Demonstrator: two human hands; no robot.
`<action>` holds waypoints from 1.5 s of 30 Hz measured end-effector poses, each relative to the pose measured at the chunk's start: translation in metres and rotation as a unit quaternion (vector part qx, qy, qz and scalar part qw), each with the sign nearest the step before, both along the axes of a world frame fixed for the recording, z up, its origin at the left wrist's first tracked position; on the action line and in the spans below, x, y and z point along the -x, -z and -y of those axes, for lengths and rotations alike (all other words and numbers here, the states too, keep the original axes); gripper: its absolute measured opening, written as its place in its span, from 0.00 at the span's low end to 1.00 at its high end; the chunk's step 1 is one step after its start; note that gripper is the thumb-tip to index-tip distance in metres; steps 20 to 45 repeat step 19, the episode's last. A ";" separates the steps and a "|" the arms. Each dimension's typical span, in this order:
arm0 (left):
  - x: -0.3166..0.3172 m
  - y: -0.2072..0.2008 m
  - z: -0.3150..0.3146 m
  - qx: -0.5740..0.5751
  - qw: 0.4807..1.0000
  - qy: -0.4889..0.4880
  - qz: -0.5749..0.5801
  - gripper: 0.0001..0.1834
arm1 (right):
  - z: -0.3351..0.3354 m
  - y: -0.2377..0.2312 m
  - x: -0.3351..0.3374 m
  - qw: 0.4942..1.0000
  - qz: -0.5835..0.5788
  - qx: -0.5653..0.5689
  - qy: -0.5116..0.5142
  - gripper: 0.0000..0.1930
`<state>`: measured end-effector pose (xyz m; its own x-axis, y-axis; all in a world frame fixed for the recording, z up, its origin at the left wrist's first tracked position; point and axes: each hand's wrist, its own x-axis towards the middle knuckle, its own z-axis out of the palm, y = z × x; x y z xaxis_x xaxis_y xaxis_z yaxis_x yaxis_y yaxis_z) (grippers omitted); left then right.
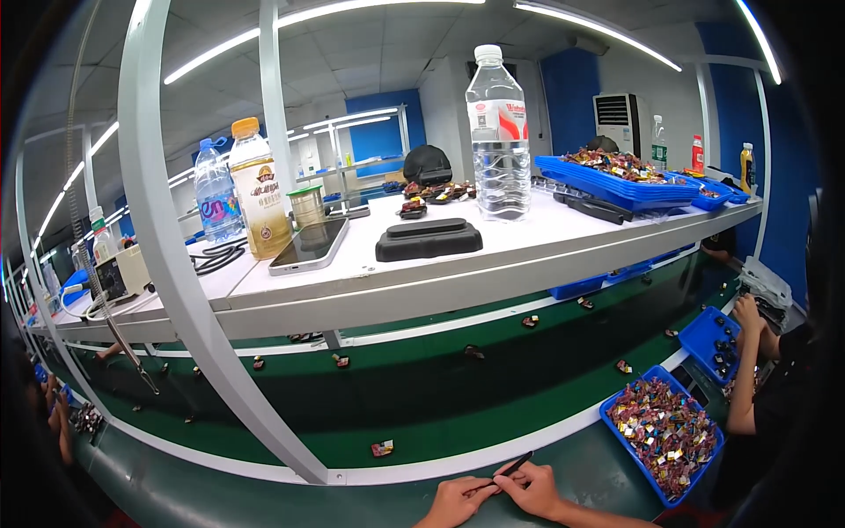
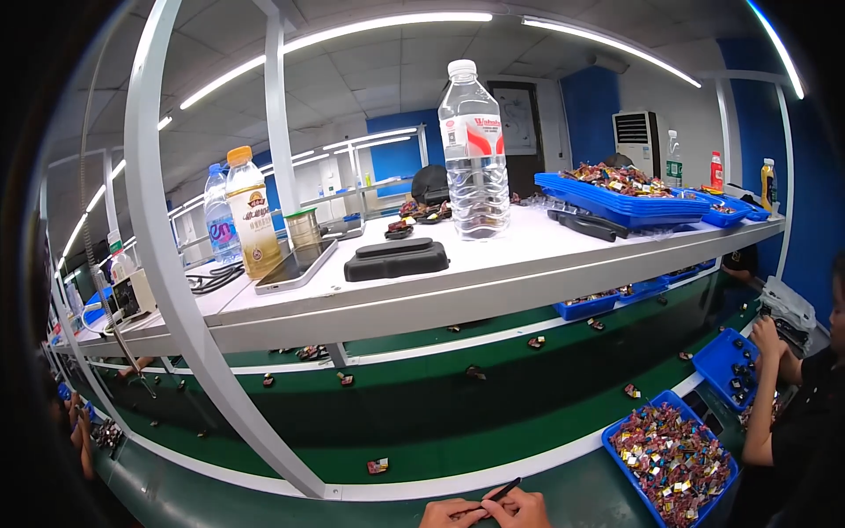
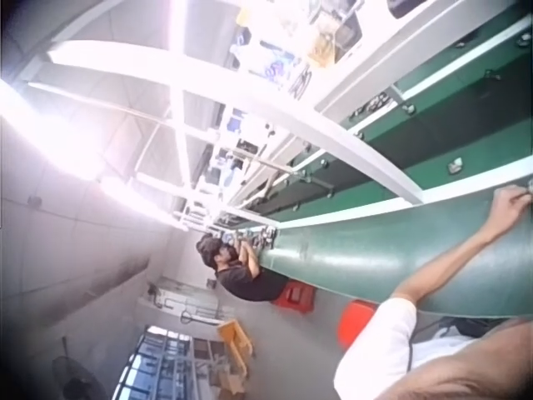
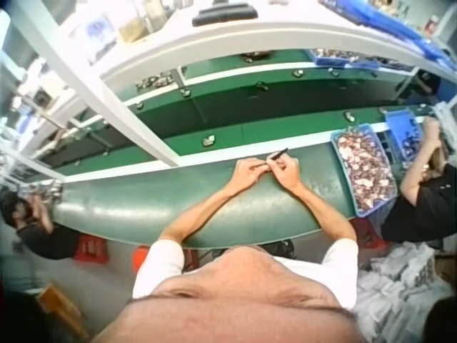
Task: Manually assemble and sort small mechanical or electronic components on an assembly line.
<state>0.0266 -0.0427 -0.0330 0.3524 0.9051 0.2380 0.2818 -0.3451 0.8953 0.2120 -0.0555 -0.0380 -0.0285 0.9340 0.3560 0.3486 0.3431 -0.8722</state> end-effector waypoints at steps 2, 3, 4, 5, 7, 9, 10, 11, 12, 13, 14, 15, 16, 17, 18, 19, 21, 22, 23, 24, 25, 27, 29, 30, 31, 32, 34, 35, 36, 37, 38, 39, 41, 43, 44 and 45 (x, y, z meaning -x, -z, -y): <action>0.000 0.003 -0.002 -0.023 1.000 0.005 0.006 0.10 | 0.000 0.001 0.000 1.000 -0.013 0.007 0.009 0.07; 0.000 0.003 -0.001 -0.025 1.000 0.007 0.007 0.10 | 0.000 0.003 -0.001 1.000 -0.007 0.004 0.010 0.07; 0.000 0.002 0.000 -0.013 1.000 0.001 0.014 0.10 | -0.001 0.003 -0.001 1.000 -0.002 0.001 0.011 0.07; 0.000 0.002 0.000 0.000 1.000 -0.004 0.020 0.09 | -0.001 0.001 -0.001 1.000 -0.002 -0.002 0.014 0.07; 0.000 0.008 -0.004 0.004 0.999 0.002 0.042 0.09 | 0.001 -0.004 0.002 1.000 0.004 0.017 0.012 0.07; 0.001 0.000 -0.002 0.010 0.999 0.012 0.040 0.10 | 0.005 -0.015 0.004 1.000 0.008 0.004 0.018 0.07; 0.001 -0.001 -0.003 0.007 0.999 0.014 0.040 0.10 | 0.005 -0.018 0.006 1.000 0.011 -0.008 0.020 0.07; 0.002 0.000 -0.003 0.012 0.999 0.016 0.044 0.10 | 0.004 -0.018 0.005 1.000 0.011 -0.011 0.021 0.07; 0.002 0.003 -0.003 0.016 0.999 0.017 0.047 0.11 | 0.004 -0.014 0.005 1.000 0.018 -0.008 0.019 0.07; 0.002 0.004 -0.003 0.021 0.998 0.018 0.051 0.11 | 0.003 -0.010 0.003 1.000 0.024 -0.006 0.015 0.07; 0.002 0.005 -0.002 0.023 0.998 0.010 0.049 0.11 | 0.002 -0.006 0.002 1.000 0.025 -0.009 0.015 0.07; 0.001 0.007 -0.004 0.020 0.999 0.009 0.049 0.11 | 0.001 -0.002 0.001 1.000 0.019 -0.009 0.014 0.07; 0.001 0.009 -0.004 0.001 0.999 0.004 0.044 0.11 | 0.001 0.000 0.002 1.000 0.015 -0.009 0.016 0.07; 0.001 0.010 -0.004 -0.018 0.999 -0.002 0.040 0.10 | 0.001 0.000 0.003 1.000 0.011 -0.008 0.017 0.07; 0.002 0.011 -0.005 -0.006 0.999 -0.001 0.037 0.11 | 0.002 -0.002 0.004 1.000 0.006 -0.001 0.017 0.08; 0.003 0.010 -0.006 0.006 0.999 -0.003 0.031 0.12 | -0.005 0.005 0.001 0.999 0.008 0.028 0.020 0.08; 0.003 0.010 -0.006 0.006 0.999 -0.003 0.031 0.12 | -0.005 0.005 0.001 0.999 0.008 0.028 0.020 0.08; 0.003 0.010 -0.006 0.006 0.999 -0.003 0.031 0.12 | -0.005 0.005 0.001 0.999 0.008 0.028 0.020 0.08; 0.003 0.010 -0.006 0.006 0.999 -0.003 0.031 0.12 | -0.005 0.005 0.001 0.999 0.008 0.028 0.020 0.08; 0.003 0.010 -0.006 0.006 0.999 -0.003 0.031 0.12 | -0.005 0.005 0.001 0.999 0.008 0.028 0.020 0.08; 0.003 0.010 -0.006 0.006 0.999 -0.003 0.031 0.12 | -0.005 0.005 0.001 0.999 0.008 0.028 0.020 0.08; 0.003 0.010 -0.006 0.006 0.999 -0.003 0.031 0.12 | -0.005 0.005 0.001 0.999 0.008 0.028 0.020 0.08; 0.003 0.010 -0.006 0.006 0.999 -0.003 0.031 0.12 | -0.005 0.005 0.001 0.999 0.008 0.028 0.020 0.08; 0.003 0.010 -0.006 0.006 0.999 -0.003 0.031 0.12 | -0.005 0.005 0.001 0.999 0.008 0.028 0.020 0.08; 0.003 0.010 -0.006 0.006 0.999 -0.003 0.031 0.12 | -0.005 0.005 0.001 0.999 0.008 0.028 0.020 0.08; 0.003 0.010 -0.006 0.006 0.999 -0.003 0.031 0.12 | -0.005 0.005 0.001 0.999 0.008 0.028 0.020 0.08; 0.003 0.010 -0.006 0.006 0.999 -0.003 0.031 0.12 | -0.005 0.005 0.001 0.999 0.008 0.028 0.020 0.08; 0.003 0.010 -0.006 0.006 0.999 -0.003 0.031 0.12 | -0.005 0.005 0.001 0.999 0.008 0.028 0.020 0.08; 0.003 0.010 -0.006 0.006 0.999 -0.003 0.031 0.12 | -0.005 0.005 0.001 0.999 0.008 0.028 0.020 0.08; 0.003 0.010 -0.006 0.006 0.999 -0.003 0.031 0.12 | -0.005 0.005 0.001 0.999 0.008 0.028 0.020 0.08; 0.003 0.010 -0.006 0.006 0.999 -0.003 0.031 0.12 | -0.005 0.005 0.001 0.999 0.008 0.028 0.020 0.08; 0.003 0.010 -0.006 0.006 0.999 -0.003 0.031 0.12 | -0.005 0.005 0.001 0.999 0.008 0.028 0.020 0.08; 0.003 0.010 -0.006 0.006 0.999 -0.003 0.031 0.12 | -0.005 0.005 0.001 0.999 0.008 0.028 0.020 0.08; 0.003 0.010 -0.006 0.006 0.999 -0.003 0.031 0.12 | -0.005 0.005 0.001 0.999 0.008 0.028 0.020 0.08; 0.003 0.010 -0.006 0.006 0.999 -0.003 0.031 0.12 | -0.005 0.005 0.001 0.999 0.008 0.028 0.020 0.08; 0.003 0.010 -0.006 0.006 0.999 -0.003 0.031 0.12 | -0.005 0.005 0.001 0.999 0.008 0.028 0.020 0.08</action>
